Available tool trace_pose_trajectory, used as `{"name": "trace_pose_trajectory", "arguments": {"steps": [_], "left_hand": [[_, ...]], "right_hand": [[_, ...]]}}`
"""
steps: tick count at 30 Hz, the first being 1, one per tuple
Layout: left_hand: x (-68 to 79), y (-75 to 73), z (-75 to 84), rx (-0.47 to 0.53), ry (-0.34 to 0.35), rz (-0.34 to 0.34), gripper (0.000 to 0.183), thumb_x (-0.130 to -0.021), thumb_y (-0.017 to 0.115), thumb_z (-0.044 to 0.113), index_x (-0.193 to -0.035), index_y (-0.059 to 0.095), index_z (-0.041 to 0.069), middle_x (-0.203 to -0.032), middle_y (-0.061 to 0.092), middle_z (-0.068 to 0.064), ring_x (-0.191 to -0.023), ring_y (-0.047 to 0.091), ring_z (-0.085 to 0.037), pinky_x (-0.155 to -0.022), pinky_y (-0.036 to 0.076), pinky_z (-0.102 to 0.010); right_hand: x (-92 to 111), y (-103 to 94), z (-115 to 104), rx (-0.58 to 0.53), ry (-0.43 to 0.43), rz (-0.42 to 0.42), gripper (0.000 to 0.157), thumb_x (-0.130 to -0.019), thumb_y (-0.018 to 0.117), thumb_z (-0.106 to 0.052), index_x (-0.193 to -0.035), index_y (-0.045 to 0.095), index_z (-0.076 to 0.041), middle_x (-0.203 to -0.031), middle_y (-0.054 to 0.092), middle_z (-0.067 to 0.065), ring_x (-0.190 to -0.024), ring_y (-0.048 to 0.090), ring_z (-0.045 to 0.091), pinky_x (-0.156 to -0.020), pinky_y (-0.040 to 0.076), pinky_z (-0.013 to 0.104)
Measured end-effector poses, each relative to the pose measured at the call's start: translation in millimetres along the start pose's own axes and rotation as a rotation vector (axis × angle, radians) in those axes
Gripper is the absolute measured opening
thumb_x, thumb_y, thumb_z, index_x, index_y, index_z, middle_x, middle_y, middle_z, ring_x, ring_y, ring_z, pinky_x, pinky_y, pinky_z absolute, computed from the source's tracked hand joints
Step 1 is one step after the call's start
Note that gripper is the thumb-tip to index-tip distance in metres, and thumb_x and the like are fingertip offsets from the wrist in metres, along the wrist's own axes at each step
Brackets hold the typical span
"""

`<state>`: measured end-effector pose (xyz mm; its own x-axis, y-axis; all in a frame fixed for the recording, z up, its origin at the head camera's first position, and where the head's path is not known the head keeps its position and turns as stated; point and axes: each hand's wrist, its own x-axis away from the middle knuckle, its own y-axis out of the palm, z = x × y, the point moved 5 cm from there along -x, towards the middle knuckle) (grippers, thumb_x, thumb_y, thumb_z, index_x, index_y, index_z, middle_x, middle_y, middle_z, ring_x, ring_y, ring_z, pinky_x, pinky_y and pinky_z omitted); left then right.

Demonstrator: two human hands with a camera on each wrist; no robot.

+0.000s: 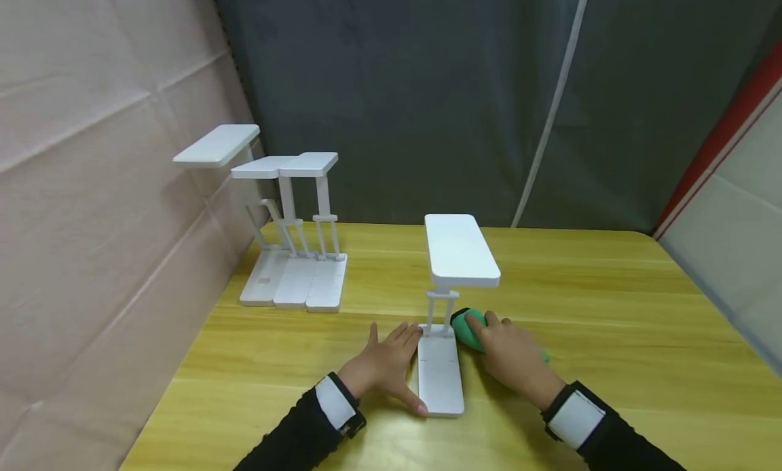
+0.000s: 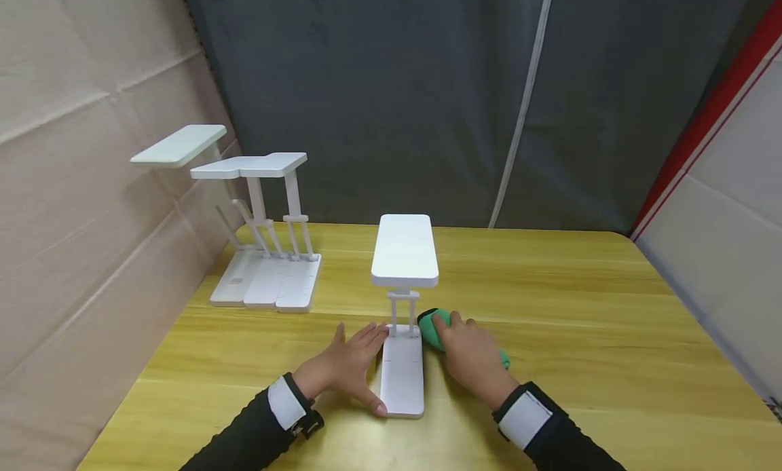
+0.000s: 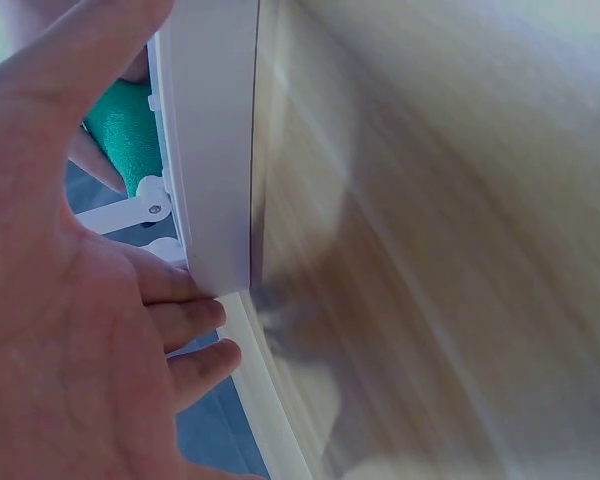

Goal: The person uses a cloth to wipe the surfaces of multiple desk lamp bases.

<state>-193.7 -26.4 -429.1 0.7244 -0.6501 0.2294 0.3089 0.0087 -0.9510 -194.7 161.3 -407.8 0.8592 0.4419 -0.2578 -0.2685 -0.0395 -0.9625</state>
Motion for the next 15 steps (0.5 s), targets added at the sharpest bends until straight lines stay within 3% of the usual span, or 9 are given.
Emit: {"name": "trace_pose_trajectory", "arguments": {"steps": [6,15], "left_hand": [[-1.7,1.1,1.8,-0.012,-0.003,-0.005,0.125,-0.054,0.063,0.078,-0.142,0.010,0.008,-0.149,0.010,-0.007,-0.135,0.008,-0.022,-0.099,0.009,-0.068],[-2.7,3.2,-2.2,-0.032,-0.006,-0.013,0.125,-0.054,0.062,0.078,-0.142,0.009,0.007,-0.149,0.009,-0.008,-0.135,0.008,-0.022,-0.099,0.009,-0.068]], "right_hand": [[11,-1.9,-18,0.015,0.018,-0.033,0.050,-0.069,0.069,-0.010,-0.117,0.054,-0.005,-0.087,0.055,0.018,-0.055,0.048,0.022,-0.036,0.035,0.028],[31,-12.3,-27,-0.068,-0.044,-0.149,0.054,-0.063,0.075,-0.013,-0.115,0.057,-0.012,-0.086,0.054,0.010,-0.058,0.049,0.016,-0.045,0.043,0.031]]}}
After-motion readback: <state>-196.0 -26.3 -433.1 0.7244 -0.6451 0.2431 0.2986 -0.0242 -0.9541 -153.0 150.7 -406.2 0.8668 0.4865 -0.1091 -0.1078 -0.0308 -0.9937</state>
